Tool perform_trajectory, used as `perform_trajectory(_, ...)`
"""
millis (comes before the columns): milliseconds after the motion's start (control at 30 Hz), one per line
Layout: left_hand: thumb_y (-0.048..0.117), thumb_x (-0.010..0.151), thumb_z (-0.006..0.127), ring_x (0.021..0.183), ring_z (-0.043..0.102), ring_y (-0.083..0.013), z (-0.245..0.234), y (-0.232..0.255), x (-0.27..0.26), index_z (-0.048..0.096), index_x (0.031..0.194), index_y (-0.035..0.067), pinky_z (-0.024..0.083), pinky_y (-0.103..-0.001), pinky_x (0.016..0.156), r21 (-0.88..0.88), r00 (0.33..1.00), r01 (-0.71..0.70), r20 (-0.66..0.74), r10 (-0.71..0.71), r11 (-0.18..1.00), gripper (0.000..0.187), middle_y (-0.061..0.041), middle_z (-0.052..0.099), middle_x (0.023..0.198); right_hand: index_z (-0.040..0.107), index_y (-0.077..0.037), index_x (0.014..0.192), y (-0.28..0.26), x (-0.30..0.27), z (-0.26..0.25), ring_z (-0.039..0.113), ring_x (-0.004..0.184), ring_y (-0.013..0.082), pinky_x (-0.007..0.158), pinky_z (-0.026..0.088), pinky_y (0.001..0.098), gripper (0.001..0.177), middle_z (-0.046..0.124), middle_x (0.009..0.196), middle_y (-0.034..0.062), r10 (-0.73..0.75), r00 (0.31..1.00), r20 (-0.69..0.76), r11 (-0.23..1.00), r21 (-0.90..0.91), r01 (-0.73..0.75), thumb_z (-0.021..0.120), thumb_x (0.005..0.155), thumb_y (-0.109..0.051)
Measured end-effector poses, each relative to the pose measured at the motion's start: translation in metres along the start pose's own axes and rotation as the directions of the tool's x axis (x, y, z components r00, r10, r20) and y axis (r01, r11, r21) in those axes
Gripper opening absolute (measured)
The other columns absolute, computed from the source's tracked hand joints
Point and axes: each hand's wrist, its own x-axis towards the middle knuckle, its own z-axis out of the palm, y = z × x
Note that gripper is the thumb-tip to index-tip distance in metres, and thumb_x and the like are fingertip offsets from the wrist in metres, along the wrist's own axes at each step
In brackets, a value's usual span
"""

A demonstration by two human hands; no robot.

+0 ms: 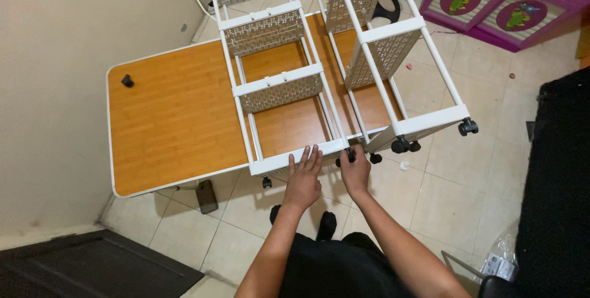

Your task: The person disassembles two white plastic rolling carts on a wooden table. They remove the wheels and white plastic caps from the cart frames and place them on the table.

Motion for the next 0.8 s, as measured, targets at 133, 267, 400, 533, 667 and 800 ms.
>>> perform_trajectory(133, 0.002, 0.077, 0.062, 0.158, 0.011, -0.0252, 0.001, -0.003, 0.000, 0.025, 0.161, 0.009, 0.000, -0.060, 0.125, -0.022, 1.000, -0.003, 0.003, 0.003, 1.000, 0.092, -0.007, 0.019, 0.171, 0.060, -0.003, 0.098, 0.007, -0.003, 0.002, 0.067, 0.073, 0.0264, 0.069, 0.053, 0.0379, 0.021, 0.069, 0.080, 0.0139, 0.027, 0.999, 0.025, 0.995, 0.090, -0.030, 0.068, 0.094, -0.022)
perform_trajectory(267, 0.003, 0.076, 0.062, 0.159, 0.011, -0.0248, 0.001, -0.004, -0.001, 0.025, 0.162, 0.009, 0.000, -0.060, 0.125, -0.011, 1.000, 0.007, 0.026, -0.006, 1.000, 0.094, -0.007, 0.019, 0.171, 0.058, -0.002, 0.099, 0.009, -0.002, 0.007, 0.066, 0.073, 0.0272, 0.070, 0.052, 0.0394, 0.021, 0.068, 0.079, 0.0147, 0.066, 0.998, 0.008, 0.996, 0.058, -0.066, 0.066, 0.095, -0.021)
perform_trajectory(400, 0.005, 0.075, 0.064, 0.158, 0.010, -0.0251, -0.002, -0.002, 0.000, 0.024, 0.161, 0.008, -0.001, -0.060, 0.125, -0.024, 0.999, 0.007, 0.033, -0.006, 1.000, 0.095, -0.007, 0.017, 0.171, 0.058, -0.002, 0.099, 0.007, -0.002, 0.010, 0.067, 0.072, 0.0297, 0.071, 0.052, 0.0415, 0.021, 0.068, 0.079, 0.0159, 0.111, 0.994, 0.001, 0.993, 0.037, -0.111, 0.065, 0.096, -0.022)
perform_trajectory(533, 0.010, 0.075, 0.067, 0.158, 0.009, -0.0252, -0.007, 0.000, 0.002, 0.023, 0.161, 0.008, -0.002, -0.060, 0.125, -0.043, 0.998, 0.024, 0.063, -0.022, 0.999, 0.096, -0.007, 0.016, 0.171, 0.060, -0.002, 0.099, 0.005, -0.004, 0.015, 0.068, 0.076, 0.0307, 0.073, 0.052, 0.0431, 0.020, 0.070, 0.082, 0.0160, 0.061, 0.995, -0.073, 0.998, -0.009, -0.062, 0.067, 0.094, -0.021)
perform_trajectory(667, 0.015, 0.075, 0.070, 0.159, 0.009, -0.0258, -0.007, 0.001, 0.002, 0.024, 0.161, 0.008, -0.002, -0.060, 0.125, -0.060, 0.997, 0.031, 0.069, -0.027, 0.998, 0.098, -0.008, 0.016, 0.171, 0.062, -0.003, 0.100, 0.009, -0.006, 0.020, 0.070, 0.074, 0.0259, 0.072, 0.054, 0.0405, 0.020, 0.071, 0.082, 0.0135, 0.082, 0.990, -0.116, 0.996, 0.049, -0.077, 0.068, 0.095, -0.021)
perform_trajectory(800, 0.017, 0.075, 0.071, 0.159, 0.008, -0.0252, -0.009, 0.001, 0.003, 0.023, 0.161, 0.009, -0.003, -0.060, 0.125, -0.070, 0.995, 0.045, 0.092, -0.039, 0.997, 0.099, -0.007, 0.016, 0.171, 0.060, -0.001, 0.101, 0.014, -0.006, 0.025, 0.065, 0.066, 0.0155, 0.059, 0.055, 0.0330, 0.020, 0.068, 0.079, 0.0090, 0.264, 0.964, -0.020, 0.904, 0.354, -0.240, 0.065, 0.097, -0.021)
